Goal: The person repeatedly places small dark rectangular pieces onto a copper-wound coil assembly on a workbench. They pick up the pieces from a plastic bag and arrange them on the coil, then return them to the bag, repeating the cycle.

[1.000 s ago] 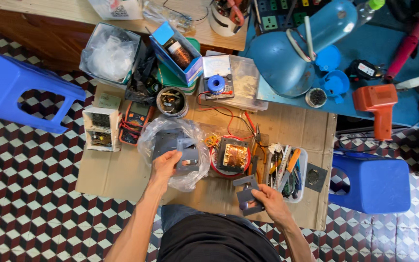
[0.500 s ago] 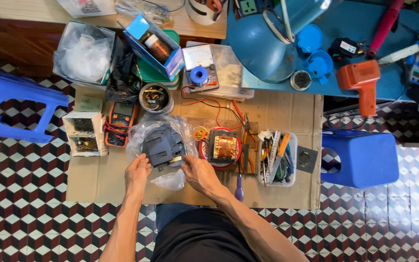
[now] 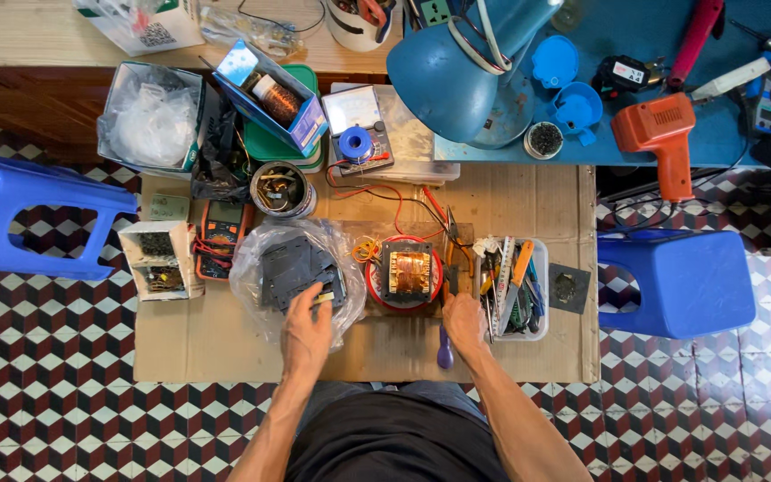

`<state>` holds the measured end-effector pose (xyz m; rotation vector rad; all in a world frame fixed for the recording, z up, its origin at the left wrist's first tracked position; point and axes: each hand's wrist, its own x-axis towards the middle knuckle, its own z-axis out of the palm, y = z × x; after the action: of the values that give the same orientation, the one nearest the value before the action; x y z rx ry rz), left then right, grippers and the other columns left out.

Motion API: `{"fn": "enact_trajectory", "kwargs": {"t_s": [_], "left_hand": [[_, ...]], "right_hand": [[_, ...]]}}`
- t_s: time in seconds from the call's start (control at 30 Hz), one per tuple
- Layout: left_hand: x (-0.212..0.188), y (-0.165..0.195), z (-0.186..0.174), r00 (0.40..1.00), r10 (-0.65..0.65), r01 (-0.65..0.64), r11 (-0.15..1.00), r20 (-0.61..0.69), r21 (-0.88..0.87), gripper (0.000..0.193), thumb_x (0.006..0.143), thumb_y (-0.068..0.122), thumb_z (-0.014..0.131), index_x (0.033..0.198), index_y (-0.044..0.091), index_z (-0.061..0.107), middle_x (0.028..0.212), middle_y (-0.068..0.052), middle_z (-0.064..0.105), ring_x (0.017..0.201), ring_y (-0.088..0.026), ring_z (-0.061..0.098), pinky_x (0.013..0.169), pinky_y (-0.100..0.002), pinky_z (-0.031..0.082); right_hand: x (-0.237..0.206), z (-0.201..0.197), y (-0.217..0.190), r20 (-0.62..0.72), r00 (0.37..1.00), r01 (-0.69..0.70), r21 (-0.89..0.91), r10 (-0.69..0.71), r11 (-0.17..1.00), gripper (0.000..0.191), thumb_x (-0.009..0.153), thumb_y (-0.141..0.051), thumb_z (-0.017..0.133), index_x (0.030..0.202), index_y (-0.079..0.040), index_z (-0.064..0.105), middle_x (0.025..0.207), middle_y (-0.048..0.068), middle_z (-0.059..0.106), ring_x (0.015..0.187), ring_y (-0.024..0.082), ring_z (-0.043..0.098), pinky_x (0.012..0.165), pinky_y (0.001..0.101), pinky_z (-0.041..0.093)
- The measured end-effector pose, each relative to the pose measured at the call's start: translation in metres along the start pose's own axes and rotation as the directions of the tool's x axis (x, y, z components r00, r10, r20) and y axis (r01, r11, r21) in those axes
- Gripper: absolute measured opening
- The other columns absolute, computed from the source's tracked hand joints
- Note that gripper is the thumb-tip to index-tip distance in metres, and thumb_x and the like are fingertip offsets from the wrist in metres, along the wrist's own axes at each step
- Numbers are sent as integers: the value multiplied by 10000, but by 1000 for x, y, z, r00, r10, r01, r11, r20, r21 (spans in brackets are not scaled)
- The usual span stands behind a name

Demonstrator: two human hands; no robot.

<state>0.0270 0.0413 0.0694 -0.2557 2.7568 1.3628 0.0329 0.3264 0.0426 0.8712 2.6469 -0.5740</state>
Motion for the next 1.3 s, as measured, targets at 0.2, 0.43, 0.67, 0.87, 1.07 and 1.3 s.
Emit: {"fn": "enact_trajectory", "kwargs": {"t_s": [0.2,0.43,0.67,0.87,1.07,1.3], "left_hand": [[-1,32,25,991,-18,27,998,134,-64,382,925,226,643,1271,66,658,1196,-186,700,1063,-336,687,916,-403,536],[-7,45,20,934,-221,272,950,281,-154,305,920,315,642,1111,101,746,903,-86,788,818,-202,756,736,-344,572],[-19,32,-13,780,-368,591,702,506,-399,372,936,394,738,1027,35,774,760,2,681,686,-66,592,637,-243,461],[9,4,-38,830,-385,553,662,403,-507,305,900,337,719,1008,58,784,838,25,746,739,-62,658,665,-231,501],[55,-2,-65,987,-157,159,983,-29,97,412,840,316,788,1148,51,722,1058,-152,717,907,-293,696,777,-396,535],[58,48,21,946,-122,153,985,302,-81,400,895,292,730,1227,74,684,1087,-164,737,986,-291,723,880,-372,555]], "right_hand": [[2,-7,-10,5,1000,-4,32,3,999,349,933,-322,638,992,16,700,926,314,704,880,487,694,766,568,556],[-61,-37,6,478,872,118,15,-111,993,262,947,-303,616,916,-83,755,704,117,746,656,239,752,702,426,599],[-93,-35,-89,457,752,343,344,-476,874,271,971,-298,594,966,-47,695,662,141,712,616,256,693,611,411,526],[-90,-53,-133,535,662,189,558,-524,808,322,1004,-309,560,974,-31,719,649,69,685,541,163,610,529,358,497],[-69,-67,-62,701,675,-10,322,-231,947,384,998,-353,591,897,-10,730,629,57,688,429,129,561,457,302,463],[-9,-67,-17,360,929,-192,671,-89,716,341,941,-374,662,973,-37,706,698,20,691,520,74,545,464,222,394]]}}
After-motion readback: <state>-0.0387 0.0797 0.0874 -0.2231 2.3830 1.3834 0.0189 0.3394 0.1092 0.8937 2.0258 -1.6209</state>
